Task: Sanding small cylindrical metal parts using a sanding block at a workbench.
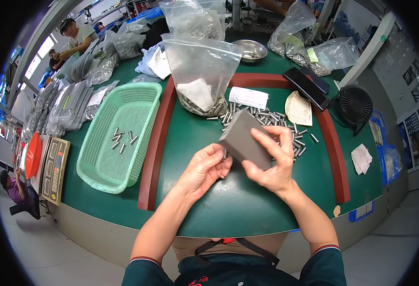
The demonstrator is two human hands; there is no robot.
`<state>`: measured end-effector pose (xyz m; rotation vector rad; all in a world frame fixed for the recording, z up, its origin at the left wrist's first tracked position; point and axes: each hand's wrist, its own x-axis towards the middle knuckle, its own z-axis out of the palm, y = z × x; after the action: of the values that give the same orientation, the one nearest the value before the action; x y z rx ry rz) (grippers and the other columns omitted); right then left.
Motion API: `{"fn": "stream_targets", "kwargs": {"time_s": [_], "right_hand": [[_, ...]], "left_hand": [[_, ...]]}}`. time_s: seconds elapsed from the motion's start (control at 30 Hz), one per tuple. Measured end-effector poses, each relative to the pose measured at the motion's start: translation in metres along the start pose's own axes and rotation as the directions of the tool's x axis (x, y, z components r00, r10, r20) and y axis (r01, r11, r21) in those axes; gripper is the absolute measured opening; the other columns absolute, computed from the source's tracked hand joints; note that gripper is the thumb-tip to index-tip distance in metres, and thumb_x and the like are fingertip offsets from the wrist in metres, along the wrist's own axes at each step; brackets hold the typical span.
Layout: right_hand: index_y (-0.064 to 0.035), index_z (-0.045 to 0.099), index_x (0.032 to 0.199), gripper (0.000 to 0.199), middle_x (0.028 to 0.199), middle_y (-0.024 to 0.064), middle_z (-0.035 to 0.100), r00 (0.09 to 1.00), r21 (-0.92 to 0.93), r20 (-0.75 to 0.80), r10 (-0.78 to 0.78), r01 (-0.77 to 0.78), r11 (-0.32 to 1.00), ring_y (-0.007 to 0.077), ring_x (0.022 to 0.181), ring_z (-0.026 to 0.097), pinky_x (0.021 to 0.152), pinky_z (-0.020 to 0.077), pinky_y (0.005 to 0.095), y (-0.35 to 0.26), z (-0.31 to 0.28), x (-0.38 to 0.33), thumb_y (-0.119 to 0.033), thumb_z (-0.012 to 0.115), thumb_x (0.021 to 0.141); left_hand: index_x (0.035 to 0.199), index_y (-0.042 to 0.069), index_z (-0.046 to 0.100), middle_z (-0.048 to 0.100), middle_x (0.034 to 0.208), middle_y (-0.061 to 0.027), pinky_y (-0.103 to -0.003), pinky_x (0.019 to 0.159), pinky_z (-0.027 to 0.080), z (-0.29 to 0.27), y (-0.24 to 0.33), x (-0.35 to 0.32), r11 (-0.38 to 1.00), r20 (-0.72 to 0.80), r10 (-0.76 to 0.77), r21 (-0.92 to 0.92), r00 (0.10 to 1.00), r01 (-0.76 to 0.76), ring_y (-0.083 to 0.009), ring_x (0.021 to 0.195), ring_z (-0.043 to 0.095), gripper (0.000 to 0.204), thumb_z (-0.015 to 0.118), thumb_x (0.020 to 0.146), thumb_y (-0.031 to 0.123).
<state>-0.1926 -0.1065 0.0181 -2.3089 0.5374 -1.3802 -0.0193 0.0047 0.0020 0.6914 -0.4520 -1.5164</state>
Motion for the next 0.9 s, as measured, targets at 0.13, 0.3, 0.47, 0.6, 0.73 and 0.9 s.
{"fn": "stream_targets", "kwargs": {"time_s": [0.13,0.3,0.47,0.6,0.73,0.9], "right_hand": [[-0.0038,0.069,0.116,0.063,0.111,0.0167,0.056,0.992,-0.043,0.072,-0.101,0.104,0.994,0.0285,0.098,0.055,0.084,0.0478,0.0380,-0.001,0.000,0.003,-0.023,0.080,0.057],[-0.0102,0.070,0.113,0.063,0.107,0.0143,0.057,0.997,-0.099,-0.059,-0.047,0.041,0.994,0.0300,0.092,0.055,0.083,0.0431,0.0418,0.006,-0.005,0.002,-0.022,0.082,0.052],[-0.0104,0.070,0.113,0.060,0.106,0.0138,0.058,0.997,-0.106,-0.046,-0.066,0.060,0.993,0.0287,0.093,0.055,0.081,0.0403,0.0414,0.003,0.001,0.003,-0.028,0.082,0.057],[-0.0097,0.069,0.114,0.063,0.106,0.0139,0.057,0.992,-0.221,-0.120,-0.046,0.018,0.975,0.0296,0.095,0.054,0.084,0.0403,0.0413,0.022,-0.009,0.003,-0.026,0.083,0.054],[-0.0138,0.071,0.115,0.066,0.107,0.0136,0.059,0.978,-0.051,0.029,-0.207,0.209,0.977,0.0280,0.089,0.056,0.080,0.0416,0.0408,-0.008,-0.001,-0.001,-0.034,0.082,0.053],[-0.0080,0.071,0.111,0.059,0.104,0.0135,0.056,0.991,-0.243,-0.130,-0.009,-0.023,0.970,0.0290,0.094,0.054,0.083,0.0420,0.0420,0.031,-0.013,0.005,-0.024,0.081,0.056]], "left_hand": [[0.103,0.005,0.059,0.061,0.083,-0.0055,-0.024,0.062,0.046,0.008,-0.005,-0.004,0.998,0.026,-0.064,-0.024,0.998,0.065,-0.0112,0.069,0.056,0.016,0.063,0.095,0.018],[0.103,0.004,0.059,0.061,0.082,-0.0057,-0.025,0.062,0.046,0.009,-0.004,-0.001,0.991,0.088,-0.101,-0.075,0.991,0.108,-0.0121,0.069,0.056,0.015,0.063,0.095,0.016],[0.103,0.003,0.057,0.064,0.084,-0.0088,-0.025,0.063,0.047,0.014,-0.011,-0.003,0.966,0.006,0.085,0.245,0.996,-0.083,-0.0127,0.069,0.058,0.015,0.060,0.097,0.017],[0.103,0.004,0.057,0.064,0.083,-0.0083,-0.025,0.064,0.047,0.010,-0.007,-0.002,0.989,0.010,0.016,0.146,1.000,-0.018,-0.0130,0.069,0.058,0.016,0.060,0.098,0.018],[0.104,0.004,0.057,0.064,0.083,-0.0082,-0.026,0.064,0.047,0.010,-0.011,-0.002,0.984,-0.062,0.034,0.178,0.998,-0.022,-0.0133,0.070,0.058,0.016,0.061,0.097,0.018],[0.105,0.004,0.056,0.063,0.082,-0.0087,-0.025,0.063,0.046,0.005,-0.002,-0.004,0.988,0.037,-0.027,0.151,0.999,0.021,-0.0133,0.068,0.056,0.020,0.062,0.096,0.021]]}}
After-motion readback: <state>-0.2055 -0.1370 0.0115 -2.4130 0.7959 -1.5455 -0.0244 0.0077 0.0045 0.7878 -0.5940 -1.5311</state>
